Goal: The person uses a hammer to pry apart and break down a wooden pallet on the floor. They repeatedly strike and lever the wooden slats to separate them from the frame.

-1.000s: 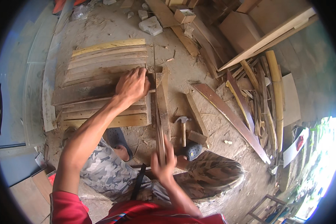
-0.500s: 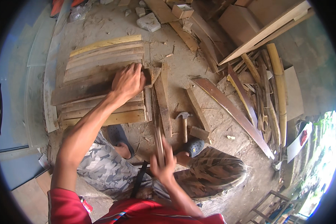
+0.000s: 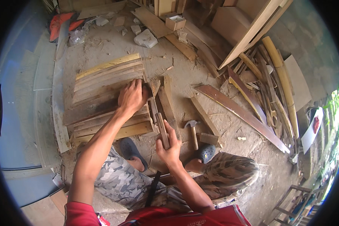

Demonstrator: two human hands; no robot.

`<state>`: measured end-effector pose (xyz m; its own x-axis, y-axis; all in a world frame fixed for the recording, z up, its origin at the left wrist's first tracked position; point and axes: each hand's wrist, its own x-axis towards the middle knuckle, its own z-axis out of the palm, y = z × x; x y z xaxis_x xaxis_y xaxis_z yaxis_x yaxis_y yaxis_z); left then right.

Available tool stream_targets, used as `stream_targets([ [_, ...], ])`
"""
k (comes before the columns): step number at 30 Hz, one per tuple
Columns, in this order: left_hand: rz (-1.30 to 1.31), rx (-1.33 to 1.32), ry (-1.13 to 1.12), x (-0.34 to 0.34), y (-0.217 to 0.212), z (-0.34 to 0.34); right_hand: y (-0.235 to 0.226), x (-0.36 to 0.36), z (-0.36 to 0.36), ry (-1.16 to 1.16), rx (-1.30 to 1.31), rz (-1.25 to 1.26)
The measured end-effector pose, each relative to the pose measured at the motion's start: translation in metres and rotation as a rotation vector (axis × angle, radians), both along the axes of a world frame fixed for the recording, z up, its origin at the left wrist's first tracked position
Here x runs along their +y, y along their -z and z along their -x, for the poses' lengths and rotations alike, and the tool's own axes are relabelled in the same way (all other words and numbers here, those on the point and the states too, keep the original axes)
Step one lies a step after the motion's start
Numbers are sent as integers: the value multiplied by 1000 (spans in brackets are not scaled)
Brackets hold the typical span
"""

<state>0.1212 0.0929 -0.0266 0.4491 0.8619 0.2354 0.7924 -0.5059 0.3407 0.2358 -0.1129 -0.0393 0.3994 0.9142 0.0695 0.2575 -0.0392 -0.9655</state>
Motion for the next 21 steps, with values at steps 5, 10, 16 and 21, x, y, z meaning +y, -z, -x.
stream_targets([
  [5, -70, 0, 13, 1, 10, 2, -19, -6, -1, -33, 6, 8],
  [10, 24, 36, -13, -1, 6, 1, -28, -19, 2, -34, 17, 49],
  [16, -57, 18, 6, -3, 11, 1, -23, -40, -3, -26, 35, 136],
  [21, 44, 6, -27, -10, -9, 0, -33, -88, 2, -32, -22, 33],
])
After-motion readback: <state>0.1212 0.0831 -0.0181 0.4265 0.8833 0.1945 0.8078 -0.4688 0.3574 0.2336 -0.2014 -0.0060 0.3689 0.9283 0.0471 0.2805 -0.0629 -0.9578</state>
